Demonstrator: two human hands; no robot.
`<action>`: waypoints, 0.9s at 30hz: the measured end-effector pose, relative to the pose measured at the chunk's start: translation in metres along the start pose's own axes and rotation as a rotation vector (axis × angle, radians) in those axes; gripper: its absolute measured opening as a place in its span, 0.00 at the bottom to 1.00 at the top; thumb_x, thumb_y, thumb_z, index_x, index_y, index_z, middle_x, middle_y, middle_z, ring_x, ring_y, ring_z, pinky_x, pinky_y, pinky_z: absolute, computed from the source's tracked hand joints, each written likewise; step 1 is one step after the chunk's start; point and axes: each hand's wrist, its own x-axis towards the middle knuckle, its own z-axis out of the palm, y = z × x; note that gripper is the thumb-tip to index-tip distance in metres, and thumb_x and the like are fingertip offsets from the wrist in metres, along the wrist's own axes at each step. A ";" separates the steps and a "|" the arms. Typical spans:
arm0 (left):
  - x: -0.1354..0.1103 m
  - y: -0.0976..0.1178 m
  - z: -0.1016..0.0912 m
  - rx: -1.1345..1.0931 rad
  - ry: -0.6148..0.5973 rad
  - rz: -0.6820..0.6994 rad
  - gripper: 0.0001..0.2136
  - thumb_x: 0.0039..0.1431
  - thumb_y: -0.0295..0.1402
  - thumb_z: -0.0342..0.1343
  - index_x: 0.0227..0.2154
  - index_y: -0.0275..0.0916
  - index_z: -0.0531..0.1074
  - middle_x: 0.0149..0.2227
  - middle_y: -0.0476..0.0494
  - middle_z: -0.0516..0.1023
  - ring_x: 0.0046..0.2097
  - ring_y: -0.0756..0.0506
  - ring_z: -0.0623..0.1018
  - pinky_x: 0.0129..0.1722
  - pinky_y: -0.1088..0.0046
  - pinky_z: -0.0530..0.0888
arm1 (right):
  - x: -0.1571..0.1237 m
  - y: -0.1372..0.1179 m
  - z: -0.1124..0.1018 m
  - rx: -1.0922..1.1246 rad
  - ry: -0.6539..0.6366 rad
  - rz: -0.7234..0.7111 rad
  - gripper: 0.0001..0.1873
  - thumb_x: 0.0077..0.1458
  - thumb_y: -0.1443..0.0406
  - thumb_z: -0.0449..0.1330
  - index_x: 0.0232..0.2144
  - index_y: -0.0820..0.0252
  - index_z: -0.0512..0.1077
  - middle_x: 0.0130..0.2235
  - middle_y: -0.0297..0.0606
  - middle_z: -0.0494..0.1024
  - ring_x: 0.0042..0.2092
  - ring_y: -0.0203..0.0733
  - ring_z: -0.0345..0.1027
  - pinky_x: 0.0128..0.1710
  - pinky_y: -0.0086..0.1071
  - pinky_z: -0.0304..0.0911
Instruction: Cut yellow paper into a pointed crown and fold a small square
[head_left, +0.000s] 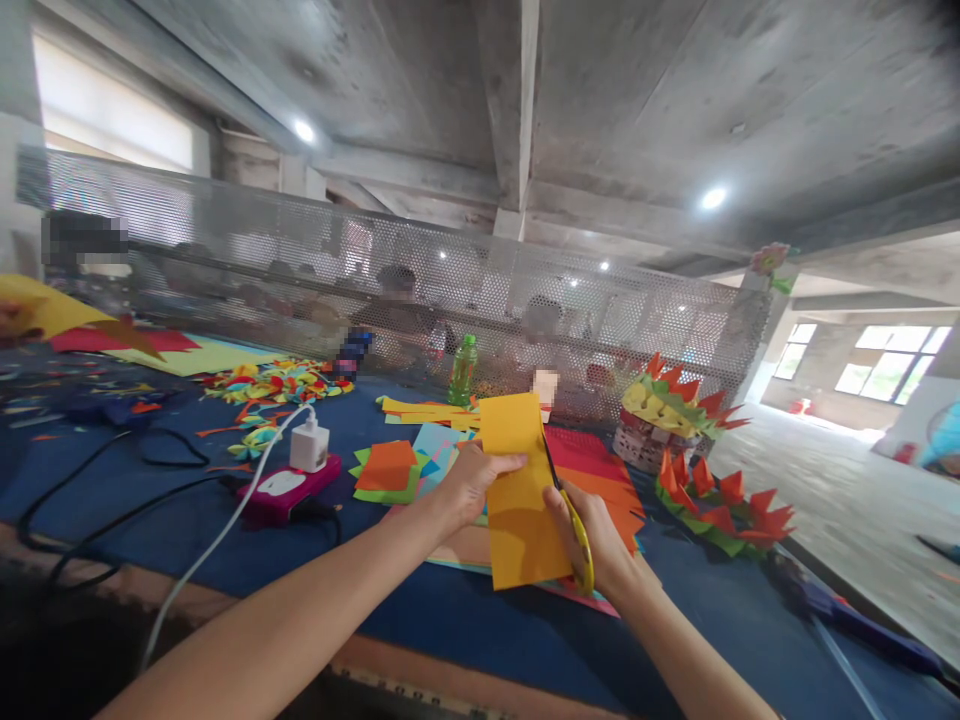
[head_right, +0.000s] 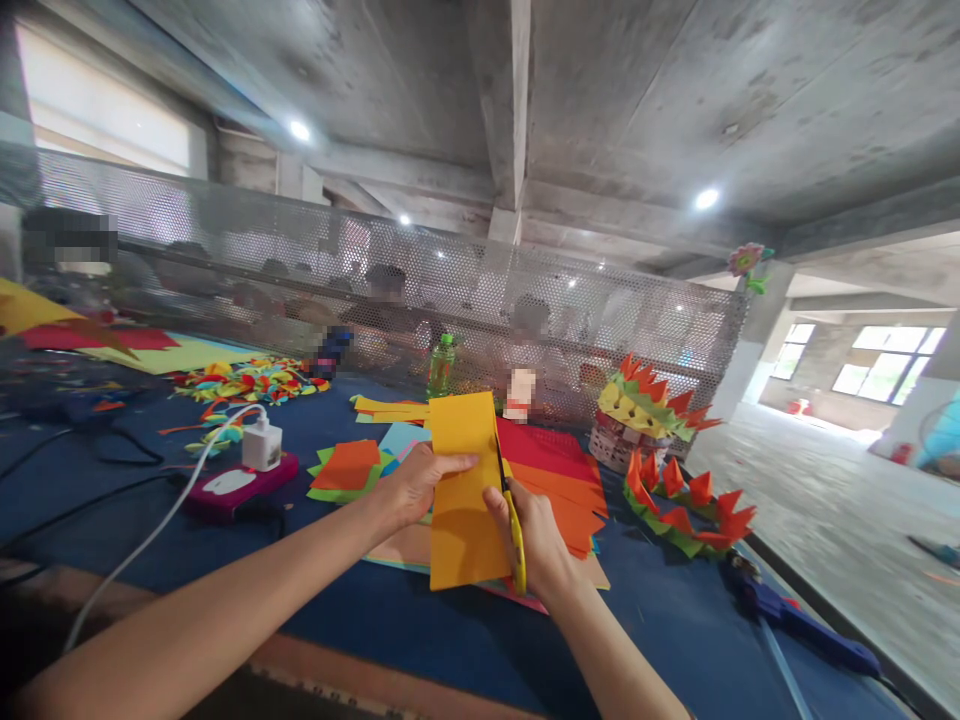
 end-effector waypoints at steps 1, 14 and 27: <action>0.000 0.000 0.000 -0.004 -0.005 -0.001 0.19 0.33 0.28 0.71 0.34 0.35 0.79 0.37 0.38 0.83 0.37 0.39 0.81 0.38 0.65 0.74 | 0.000 0.000 0.000 0.003 0.000 -0.001 0.28 0.62 0.43 0.43 0.24 0.58 0.62 0.20 0.31 0.62 0.23 0.33 0.52 0.21 0.29 0.48; -0.001 0.000 0.000 -0.037 -0.008 -0.023 0.19 0.33 0.27 0.71 0.34 0.34 0.80 0.37 0.37 0.83 0.36 0.39 0.81 0.36 0.66 0.74 | -0.005 -0.012 -0.005 0.060 -0.040 0.069 0.25 0.63 0.46 0.43 0.24 0.56 0.61 0.22 0.36 0.68 0.23 0.39 0.58 0.20 0.33 0.52; -0.001 0.000 0.001 -0.053 -0.003 -0.042 0.20 0.29 0.27 0.72 0.32 0.32 0.79 0.34 0.37 0.83 0.37 0.38 0.81 0.35 0.67 0.74 | 0.006 0.016 0.008 0.020 -0.045 0.124 0.29 0.61 0.42 0.44 0.23 0.58 0.60 0.23 0.33 0.68 0.25 0.35 0.58 0.21 0.27 0.49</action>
